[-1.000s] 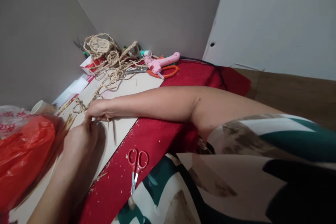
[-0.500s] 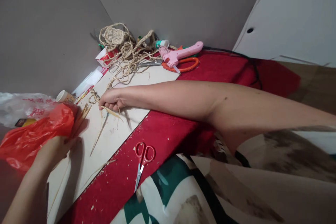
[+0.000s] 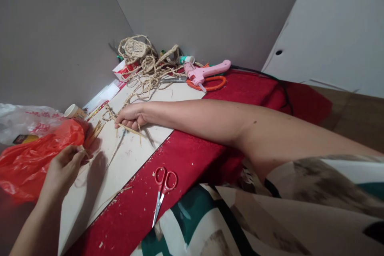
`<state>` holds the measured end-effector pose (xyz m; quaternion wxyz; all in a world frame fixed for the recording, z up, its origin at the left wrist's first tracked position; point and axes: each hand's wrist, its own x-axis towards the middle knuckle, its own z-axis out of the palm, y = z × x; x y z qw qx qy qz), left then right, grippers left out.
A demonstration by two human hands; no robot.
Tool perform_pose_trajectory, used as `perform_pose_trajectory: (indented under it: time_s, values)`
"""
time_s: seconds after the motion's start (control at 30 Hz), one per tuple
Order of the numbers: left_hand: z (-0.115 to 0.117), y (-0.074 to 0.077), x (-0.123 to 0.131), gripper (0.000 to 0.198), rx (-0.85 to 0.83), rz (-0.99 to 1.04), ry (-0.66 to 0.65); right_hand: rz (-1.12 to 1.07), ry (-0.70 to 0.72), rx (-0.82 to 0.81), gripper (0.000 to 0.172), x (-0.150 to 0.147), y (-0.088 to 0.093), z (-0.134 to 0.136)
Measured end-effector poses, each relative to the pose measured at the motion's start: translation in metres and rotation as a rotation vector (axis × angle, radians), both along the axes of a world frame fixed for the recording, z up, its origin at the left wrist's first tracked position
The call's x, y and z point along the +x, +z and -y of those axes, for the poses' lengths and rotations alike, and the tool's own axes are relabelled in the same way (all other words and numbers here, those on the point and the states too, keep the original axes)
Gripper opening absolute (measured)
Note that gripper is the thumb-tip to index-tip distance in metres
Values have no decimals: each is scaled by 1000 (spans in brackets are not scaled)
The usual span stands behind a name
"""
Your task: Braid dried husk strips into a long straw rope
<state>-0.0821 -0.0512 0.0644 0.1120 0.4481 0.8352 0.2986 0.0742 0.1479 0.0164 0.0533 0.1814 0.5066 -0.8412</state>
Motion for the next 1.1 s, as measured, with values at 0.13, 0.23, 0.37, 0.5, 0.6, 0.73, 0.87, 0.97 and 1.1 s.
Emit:
perform_pose_trajectory:
  time_s: [0.13,0.23,0.37,0.5,0.6,0.73,0.87,0.97,1.1]
  values:
    - [-22,-4,29,24,68,646,-37,5,-6,39,15,2,2,5]
    - [-40,-10,43,20,47,899,-48,-7,-19,70,15,5,6,9]
    - [-56,-19,51,9,54,1008,-4,-5,-25,127,16,6,7,12]
    - [-62,-25,52,10,91,993,13,1,-68,247,17,6,6,14]
    - [-62,-29,51,12,109,961,-8,2,-143,375,22,6,6,18]
    - [-64,-38,52,17,162,903,-16,19,-192,411,29,7,6,23]
    - [-67,-48,53,17,240,826,-6,6,-230,431,29,7,5,25]
    - [-66,-49,56,15,251,809,18,14,-262,486,29,7,4,28]
    - [-62,-44,63,13,231,827,-35,21,-319,587,28,8,2,32]
